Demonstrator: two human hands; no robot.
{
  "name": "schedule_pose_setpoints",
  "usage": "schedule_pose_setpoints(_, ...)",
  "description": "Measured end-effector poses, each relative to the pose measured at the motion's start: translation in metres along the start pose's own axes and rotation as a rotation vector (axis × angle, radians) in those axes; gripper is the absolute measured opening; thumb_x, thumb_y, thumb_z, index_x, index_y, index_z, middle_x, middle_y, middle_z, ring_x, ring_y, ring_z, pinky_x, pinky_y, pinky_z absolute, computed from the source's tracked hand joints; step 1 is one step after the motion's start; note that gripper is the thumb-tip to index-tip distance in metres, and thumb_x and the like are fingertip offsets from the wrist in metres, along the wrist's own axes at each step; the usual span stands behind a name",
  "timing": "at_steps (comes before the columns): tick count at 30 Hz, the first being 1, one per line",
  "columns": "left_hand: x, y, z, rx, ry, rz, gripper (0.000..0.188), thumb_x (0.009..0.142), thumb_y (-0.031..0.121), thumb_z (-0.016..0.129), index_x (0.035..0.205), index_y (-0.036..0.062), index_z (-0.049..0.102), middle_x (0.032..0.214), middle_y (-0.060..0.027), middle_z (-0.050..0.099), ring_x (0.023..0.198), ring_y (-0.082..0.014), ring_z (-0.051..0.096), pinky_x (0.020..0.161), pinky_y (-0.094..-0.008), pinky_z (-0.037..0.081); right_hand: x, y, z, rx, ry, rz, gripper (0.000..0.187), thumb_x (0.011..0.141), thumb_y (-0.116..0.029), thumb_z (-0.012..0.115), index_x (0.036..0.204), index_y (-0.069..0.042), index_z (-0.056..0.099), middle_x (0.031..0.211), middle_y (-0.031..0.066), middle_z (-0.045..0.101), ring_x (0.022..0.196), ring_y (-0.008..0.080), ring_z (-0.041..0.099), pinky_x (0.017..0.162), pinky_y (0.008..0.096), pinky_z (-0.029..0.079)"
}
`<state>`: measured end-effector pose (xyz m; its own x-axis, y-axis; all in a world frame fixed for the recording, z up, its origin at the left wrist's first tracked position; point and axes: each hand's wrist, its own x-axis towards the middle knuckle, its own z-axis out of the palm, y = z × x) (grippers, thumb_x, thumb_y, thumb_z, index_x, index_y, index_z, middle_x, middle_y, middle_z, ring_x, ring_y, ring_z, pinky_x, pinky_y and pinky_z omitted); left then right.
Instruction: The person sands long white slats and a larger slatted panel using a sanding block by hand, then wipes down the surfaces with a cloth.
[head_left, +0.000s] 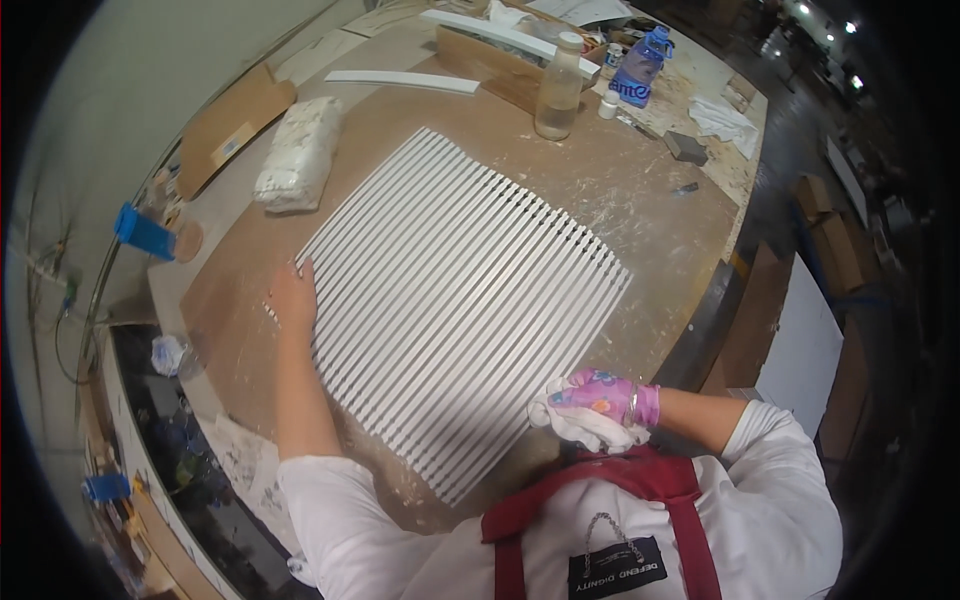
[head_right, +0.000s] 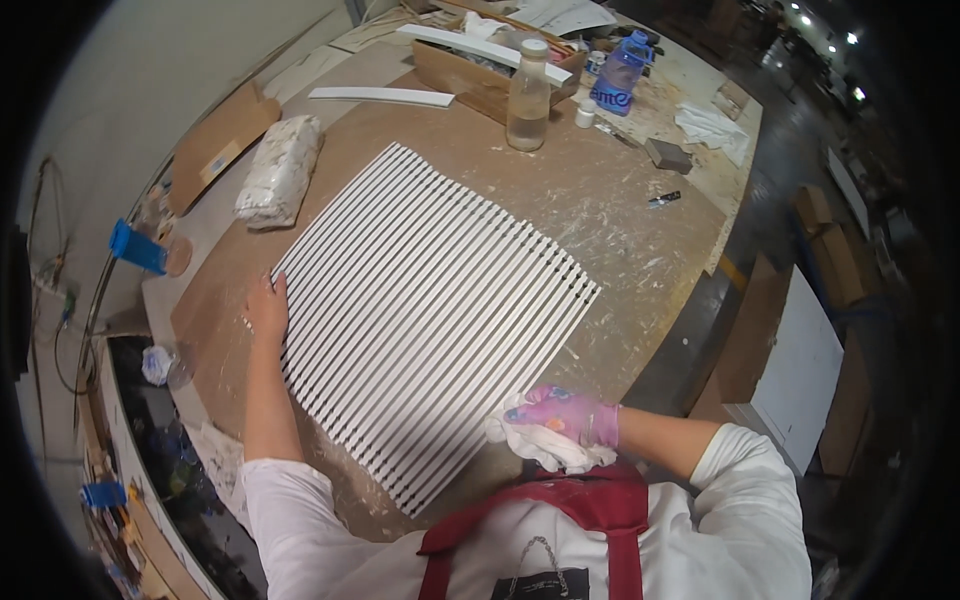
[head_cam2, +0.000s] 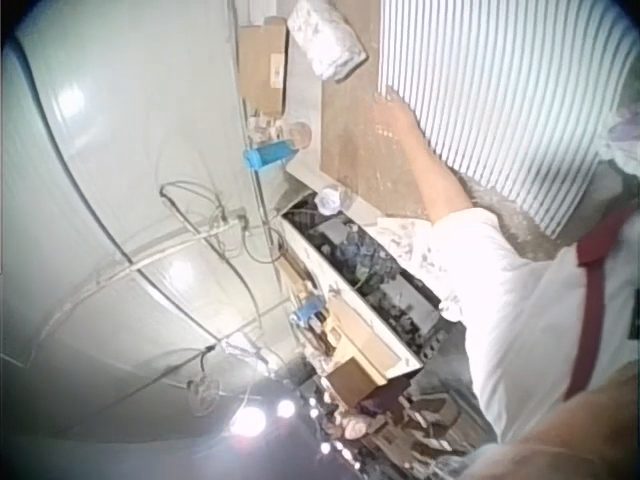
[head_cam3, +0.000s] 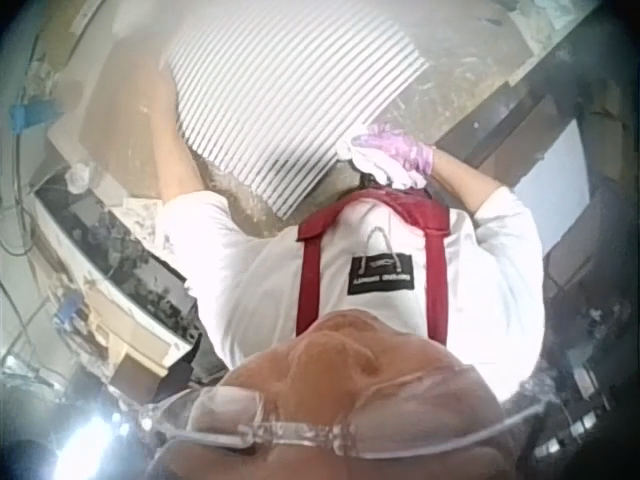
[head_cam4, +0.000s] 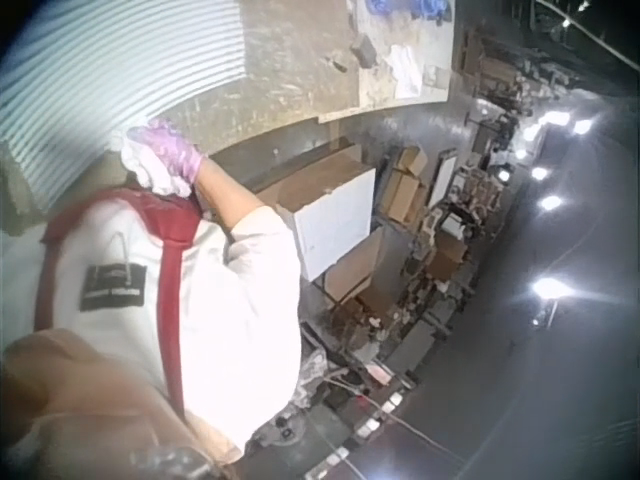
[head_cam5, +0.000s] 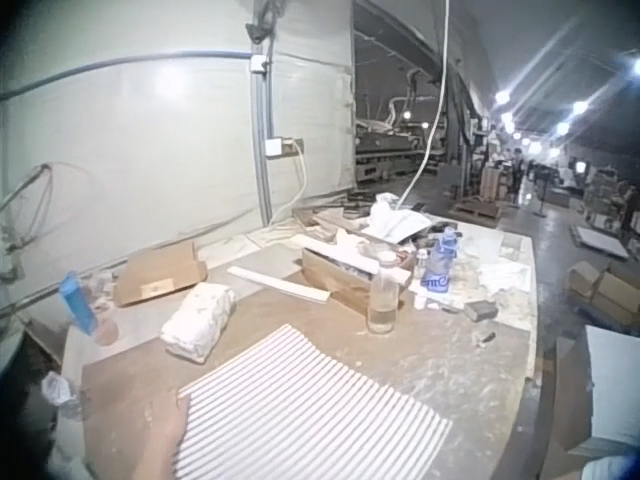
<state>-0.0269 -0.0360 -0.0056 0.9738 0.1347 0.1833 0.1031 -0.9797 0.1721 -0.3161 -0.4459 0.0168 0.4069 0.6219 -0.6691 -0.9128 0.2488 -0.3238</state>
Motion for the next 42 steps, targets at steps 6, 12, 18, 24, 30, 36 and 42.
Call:
schedule_pose_setpoints(6,0.032,0.001,0.001,0.124,-0.078,-0.021,0.050,0.096,0.046,0.040,0.127,0.0101,0.054,0.122,-0.0127,0.059,0.114,-0.0338,0.053,0.098,-0.0554,0.032,0.032,-0.001,-0.005,0.374,-0.290,-0.004,0.029,0.094,-0.026,0.055,0.102,0.001,0.061,0.086,0.0112,0.065,0.064,0.0200,0.063,0.051,0.0300,0.052)
schedule_pose_setpoints(12,0.084,-0.026,0.018,0.129,-0.018,0.014,0.050,0.096,0.047,0.037,0.125,0.0109,0.056,0.119,-0.0123,0.060,0.110,-0.0331,0.055,0.095,-0.0542,0.035,0.095,-0.001,-0.026,0.043,-0.196,-0.527,0.021,0.094,-0.017,0.052,0.104,-0.001,0.060,0.101,0.0135,0.064,0.085,0.0247,0.064,0.071,0.0337,0.053)
schedule_pose_setpoints(18,0.086,-0.036,0.021,0.092,0.046,0.079,0.051,0.097,0.049,0.037,0.123,0.0105,0.057,0.117,-0.0126,0.061,0.108,-0.0316,0.056,0.095,-0.0509,0.036,0.068,-0.036,0.021,-0.628,0.174,-0.565,0.012,0.091,-0.015,0.062,0.090,-0.004,0.067,0.085,0.0035,0.067,0.078,0.0097,0.062,0.067,0.0248,0.049)
schedule_pose_setpoints(24,0.031,-0.026,-0.009,-0.277,0.177,0.262,0.045,0.092,0.023,0.056,0.130,0.0012,0.050,0.130,-0.0216,0.050,0.118,-0.0351,0.049,0.101,-0.0429,0.037,-0.022,-0.093,0.001,-1.168,-0.187,-0.707,0.031,0.093,-0.029,0.056,0.113,-0.006,0.064,0.119,0.0101,0.057,0.108,0.0229,0.055,0.092,0.0363,0.044)
schedule_pose_setpoints(30,-0.112,0.013,-0.084,-0.983,0.010,0.028,0.043,0.092,0.011,0.055,0.132,-0.0005,0.046,0.132,-0.0182,0.048,0.121,-0.0281,0.047,0.103,-0.0379,0.036,-0.147,-0.169,-0.009,-0.559,0.305,-0.979,0.021,0.091,-0.008,0.058,0.110,0.000,0.058,0.112,0.0128,0.062,0.103,0.0192,0.061,0.090,0.0289,0.049)
schedule_pose_setpoints(36,-0.255,-0.012,-0.092,-0.917,-0.097,-0.235,0.049,0.093,0.012,0.052,0.137,-0.0025,0.038,0.138,-0.0192,0.042,0.126,-0.0296,0.045,0.105,-0.0373,0.034,-0.147,-0.252,-0.038,-1.600,1.147,-1.284,0.045,0.094,-0.020,0.052,0.137,-0.008,0.042,0.115,0.0136,0.062,0.099,0.0241,0.063,0.084,0.0329,0.053)
schedule_pose_setpoints(42,-0.330,0.053,-0.105,-0.734,-0.120,-0.354,0.066,0.091,0.010,0.056,0.146,-0.0036,0.021,0.149,-0.0186,0.029,0.136,-0.0268,0.031,0.110,-0.0362,0.028,-0.085,-0.281,-0.092,-2.171,1.222,-1.071,0.062,0.088,-0.032,0.056,0.142,-0.009,0.035,0.143,0.0184,0.038,0.134,0.0325,0.034,0.110,0.0395,0.031)
